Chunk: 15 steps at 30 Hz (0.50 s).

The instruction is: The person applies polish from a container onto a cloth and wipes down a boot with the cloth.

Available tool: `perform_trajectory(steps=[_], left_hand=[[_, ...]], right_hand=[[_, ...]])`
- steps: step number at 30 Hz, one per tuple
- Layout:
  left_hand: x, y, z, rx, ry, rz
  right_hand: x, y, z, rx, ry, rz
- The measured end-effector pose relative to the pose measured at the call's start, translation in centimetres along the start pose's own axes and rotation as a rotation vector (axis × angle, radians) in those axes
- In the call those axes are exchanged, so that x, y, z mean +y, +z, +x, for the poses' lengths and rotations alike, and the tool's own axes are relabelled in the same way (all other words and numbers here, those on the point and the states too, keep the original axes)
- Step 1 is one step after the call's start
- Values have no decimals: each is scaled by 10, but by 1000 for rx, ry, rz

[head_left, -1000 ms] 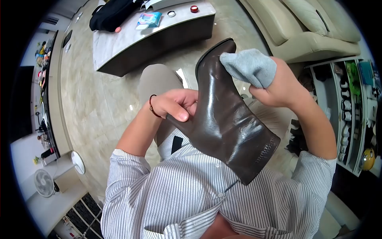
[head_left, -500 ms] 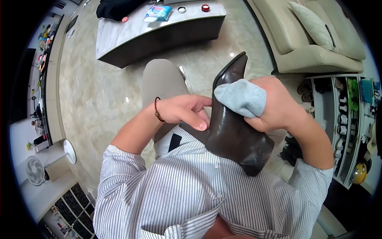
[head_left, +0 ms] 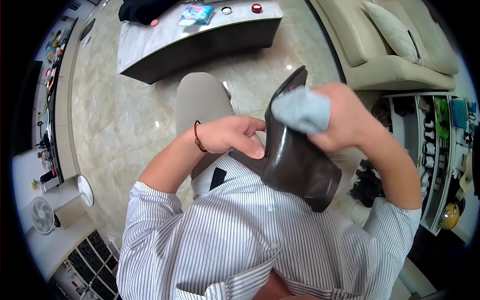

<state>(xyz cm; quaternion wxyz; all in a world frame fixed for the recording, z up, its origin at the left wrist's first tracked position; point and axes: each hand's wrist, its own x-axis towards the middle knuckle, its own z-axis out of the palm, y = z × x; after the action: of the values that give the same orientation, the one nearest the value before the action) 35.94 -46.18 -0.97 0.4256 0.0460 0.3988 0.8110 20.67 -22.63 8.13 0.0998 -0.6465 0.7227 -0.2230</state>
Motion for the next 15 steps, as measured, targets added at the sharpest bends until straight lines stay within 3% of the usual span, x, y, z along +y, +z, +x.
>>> perform_trajectory(steps=[3, 5, 11, 13, 15], left_hand=[[-10, -3, -2, 20, -33, 82], [-12, -5, 1, 29, -53, 132], [-4, -9, -2, 241, 200, 6], [-4, -9, -5, 252, 248, -11], [-3, -5, -7, 261, 289, -18]], right_hand=[[-25, 10, -9, -191, -47, 47], [-30, 13, -15, -153, -35, 57], [-53, 17, -36, -351, 1, 57], [-60, 16, -39, -330, 17, -3], [-65, 14, -42, -20, 287, -88]])
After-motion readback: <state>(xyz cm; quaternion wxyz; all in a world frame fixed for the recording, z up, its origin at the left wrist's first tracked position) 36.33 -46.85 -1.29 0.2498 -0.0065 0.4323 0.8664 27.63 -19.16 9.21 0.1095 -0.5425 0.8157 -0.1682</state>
